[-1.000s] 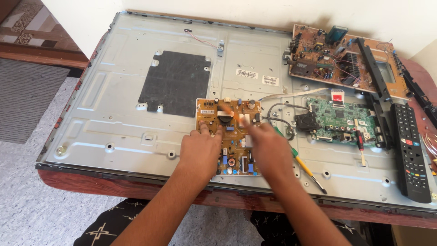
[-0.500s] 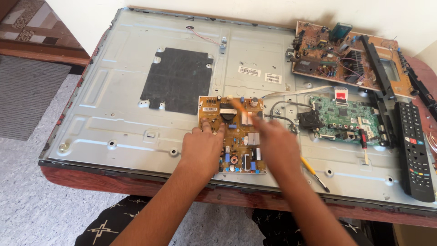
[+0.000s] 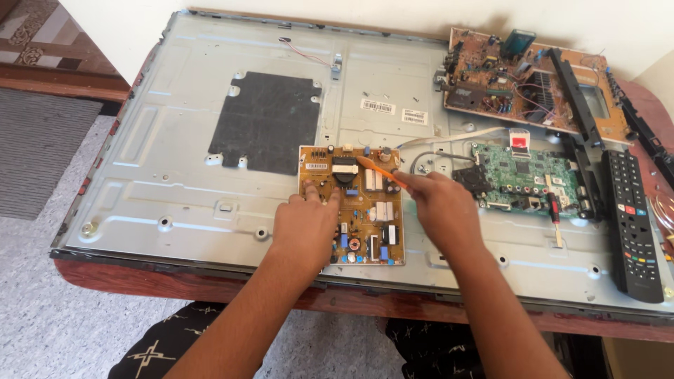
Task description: The person removes a screw from a circuit board using a screwdriver, then uses a toothbrush to clean the surface of the board. The person flips the board over and continues brushing the other side.
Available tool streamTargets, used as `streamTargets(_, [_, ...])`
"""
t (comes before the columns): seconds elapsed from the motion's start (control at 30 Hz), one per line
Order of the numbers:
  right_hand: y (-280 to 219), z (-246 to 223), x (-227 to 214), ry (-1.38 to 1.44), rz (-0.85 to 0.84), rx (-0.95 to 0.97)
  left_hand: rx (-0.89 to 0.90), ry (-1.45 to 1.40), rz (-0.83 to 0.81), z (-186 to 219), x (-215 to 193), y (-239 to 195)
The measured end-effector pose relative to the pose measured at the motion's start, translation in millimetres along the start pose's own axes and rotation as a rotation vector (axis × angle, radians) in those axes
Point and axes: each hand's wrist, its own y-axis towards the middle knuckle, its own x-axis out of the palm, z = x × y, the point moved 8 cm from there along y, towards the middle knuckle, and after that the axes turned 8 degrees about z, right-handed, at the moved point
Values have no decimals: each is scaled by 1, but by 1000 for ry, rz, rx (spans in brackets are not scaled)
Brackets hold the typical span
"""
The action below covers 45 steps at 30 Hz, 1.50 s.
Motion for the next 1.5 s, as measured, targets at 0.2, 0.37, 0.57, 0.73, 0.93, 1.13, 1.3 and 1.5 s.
streamTargets(0.2, [4, 26, -12, 31, -110, 152, 11, -7, 81, 0, -3, 2])
streamTargets(0.37, [-2, 5, -1, -77, -44, 25, 7, 2, 38, 1, 1, 2])
streamTargets(0.57, [5, 32, -15, 11, -176, 201, 10, -19, 75, -2, -1, 1])
streamTargets(0.73, [-6, 16, -12, -188, -90, 45, 7, -15, 80, -1, 0, 3])
streamTargets(0.93, [1, 40, -14, -17, -201, 242, -16, -28, 90, 1, -1, 5])
streamTargets(1.13, [-8, 24, -11, -132, -62, -1, -12, -28, 92, 1, -2, 5])
streamTargets(1.3, [-6, 10, 6, -80, -82, 19, -23, -34, 45, 0, 1, 6])
streamTargets(1.5, [-1, 22, -22, -12, -107, 85, 3, -28, 114, 0, -2, 5])
